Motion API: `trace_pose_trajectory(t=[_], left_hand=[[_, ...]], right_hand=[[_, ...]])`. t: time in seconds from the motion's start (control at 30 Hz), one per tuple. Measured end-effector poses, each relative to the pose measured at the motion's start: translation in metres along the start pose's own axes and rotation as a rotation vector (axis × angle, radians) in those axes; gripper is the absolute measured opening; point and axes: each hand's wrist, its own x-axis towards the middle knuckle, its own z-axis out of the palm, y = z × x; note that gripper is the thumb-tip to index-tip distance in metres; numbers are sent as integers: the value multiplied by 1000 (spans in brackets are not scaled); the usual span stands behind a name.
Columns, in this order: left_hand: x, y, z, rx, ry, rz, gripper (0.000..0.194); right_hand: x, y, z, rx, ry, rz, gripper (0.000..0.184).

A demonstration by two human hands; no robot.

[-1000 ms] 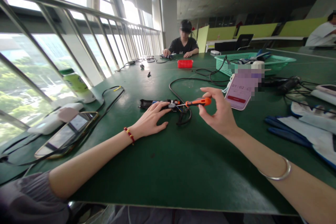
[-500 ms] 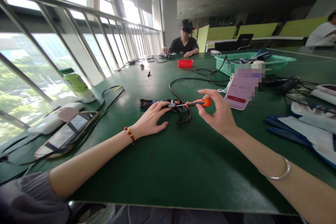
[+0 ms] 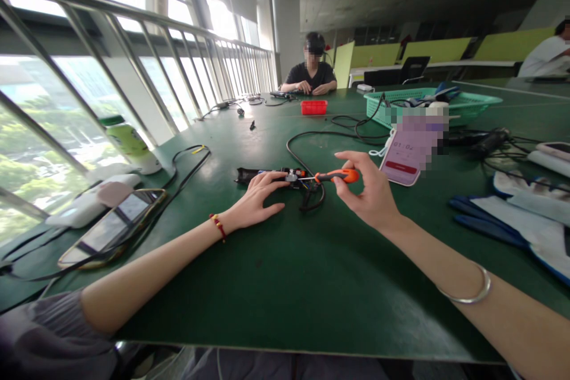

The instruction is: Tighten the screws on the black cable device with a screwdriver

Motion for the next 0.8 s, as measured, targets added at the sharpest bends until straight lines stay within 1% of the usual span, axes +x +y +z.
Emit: trace_pose_trajectory(t=[0.1,0.2,0.27,0.33,0.43,0.5,0.6,0.67,0.73,0.8], left_hand=[[0,0,0,-12,5,-4,43],[0,-1,0,-14,24,-20,37],[0,-1,0,11,39,-22,32],[0,1,-1,71,59,-6,32],[0,6,-5,215,113,29,37],[1,12,-8,336,127,44,44],[2,21,-11,509,76,32,54],[3,26,-11,585,40,-10,58],[4,27,-10,631,24,-61,60],[3,27,-8,653,14,-97,62]], right_hand=[[-1,2,1,-9,-27,19,30],[-3,3,1,-35,-47,12,20],[-3,4,2,-36,-45,-1,16],[-3,3,2,-27,-19,-2,20],[-2,3,3,-6,49,-9,33],[-3,3,4,-10,57,-11,30],[-3,4,4,-17,-22,68,18],[-3,4,3,21,-56,160,21],[-1,5,2,52,-42,236,26],[0,5,1,45,-21,263,28]])
